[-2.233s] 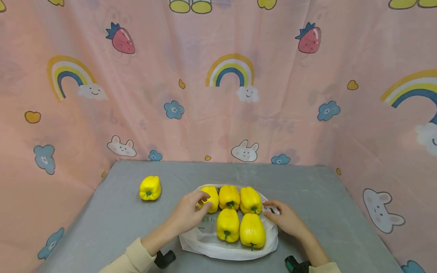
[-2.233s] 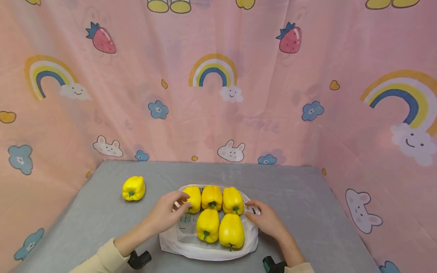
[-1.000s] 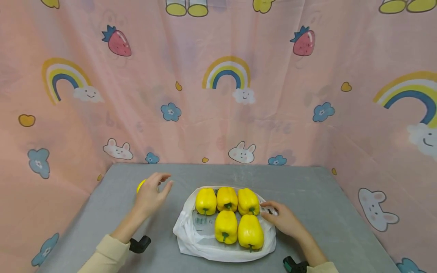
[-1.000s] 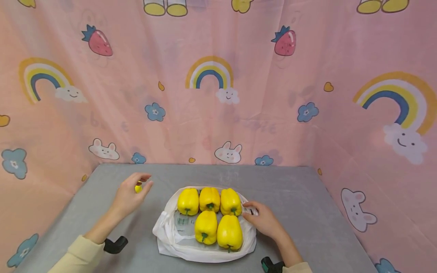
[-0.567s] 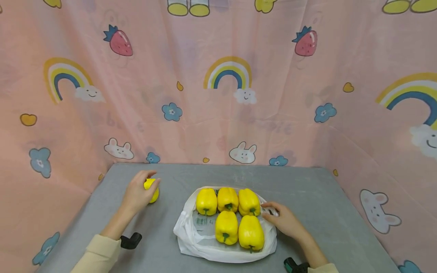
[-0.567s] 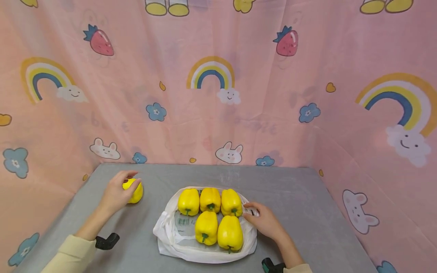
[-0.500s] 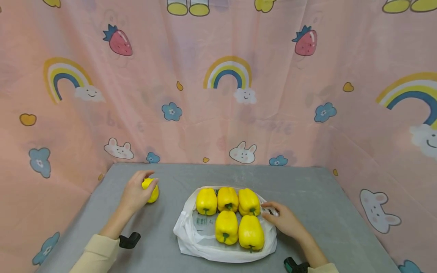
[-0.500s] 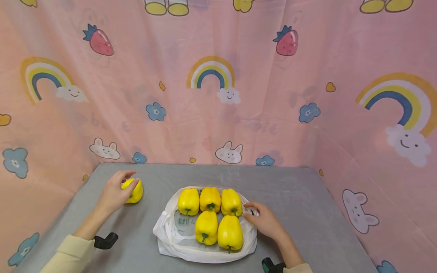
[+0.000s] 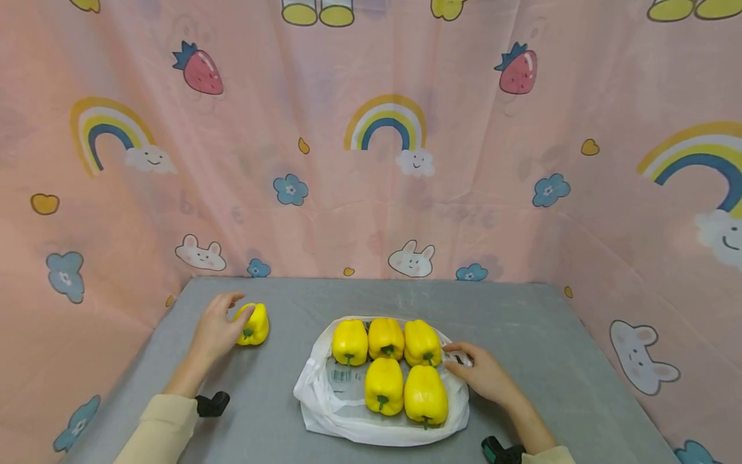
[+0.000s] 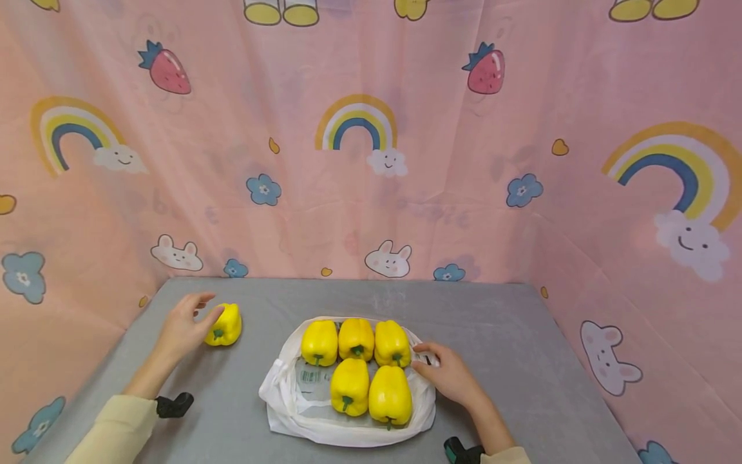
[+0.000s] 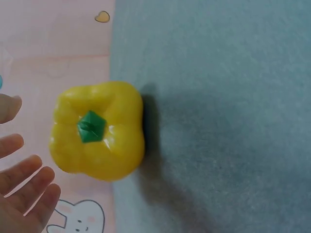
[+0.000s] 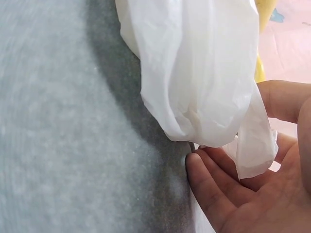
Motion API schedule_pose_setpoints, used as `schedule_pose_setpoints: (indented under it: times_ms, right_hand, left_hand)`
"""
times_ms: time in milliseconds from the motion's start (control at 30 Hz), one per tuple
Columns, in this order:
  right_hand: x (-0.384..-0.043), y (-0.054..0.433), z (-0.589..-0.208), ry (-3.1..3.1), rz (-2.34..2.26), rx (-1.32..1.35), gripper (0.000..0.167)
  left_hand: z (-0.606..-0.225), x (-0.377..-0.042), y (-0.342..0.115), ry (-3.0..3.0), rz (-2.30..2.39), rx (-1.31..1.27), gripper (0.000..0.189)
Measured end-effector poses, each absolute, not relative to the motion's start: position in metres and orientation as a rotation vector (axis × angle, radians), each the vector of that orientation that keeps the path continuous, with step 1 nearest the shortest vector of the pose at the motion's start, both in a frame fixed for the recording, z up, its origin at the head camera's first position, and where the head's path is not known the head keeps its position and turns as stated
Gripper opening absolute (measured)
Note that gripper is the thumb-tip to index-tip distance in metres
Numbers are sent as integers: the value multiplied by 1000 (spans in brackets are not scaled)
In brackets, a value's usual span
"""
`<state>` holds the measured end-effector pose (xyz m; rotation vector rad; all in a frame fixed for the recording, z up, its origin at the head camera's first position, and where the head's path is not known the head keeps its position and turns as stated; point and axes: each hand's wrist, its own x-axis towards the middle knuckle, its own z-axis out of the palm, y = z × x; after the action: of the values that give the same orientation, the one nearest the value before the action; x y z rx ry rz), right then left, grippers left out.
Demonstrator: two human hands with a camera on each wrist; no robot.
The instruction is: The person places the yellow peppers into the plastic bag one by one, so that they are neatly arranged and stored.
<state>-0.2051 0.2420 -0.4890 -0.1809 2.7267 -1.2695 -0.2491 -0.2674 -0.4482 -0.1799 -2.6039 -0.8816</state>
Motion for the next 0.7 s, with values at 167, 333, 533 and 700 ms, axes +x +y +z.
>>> schedule_pose_setpoints:
  times_ms: [167,333,533,700]
  right_hand:
    - [-205,243,-489,2726,-1270,-182,41]
    - [-205,243,-490,2736,-1254,-167,41]
    - [-204,242,-490,2736,-1260,-173,40]
    - [-205,242,-490,2735,-1266,-174,39]
  left_hand:
    - [-456,-258,-272,-2699,-900,-121,54]
    - [-464,-264,-273,-2789,-964,-88,65]
    - [-470,-262,-273,-2846,-1031,-101,67]
    - [-472,-259,-274,-2890,-1060,-132,71]
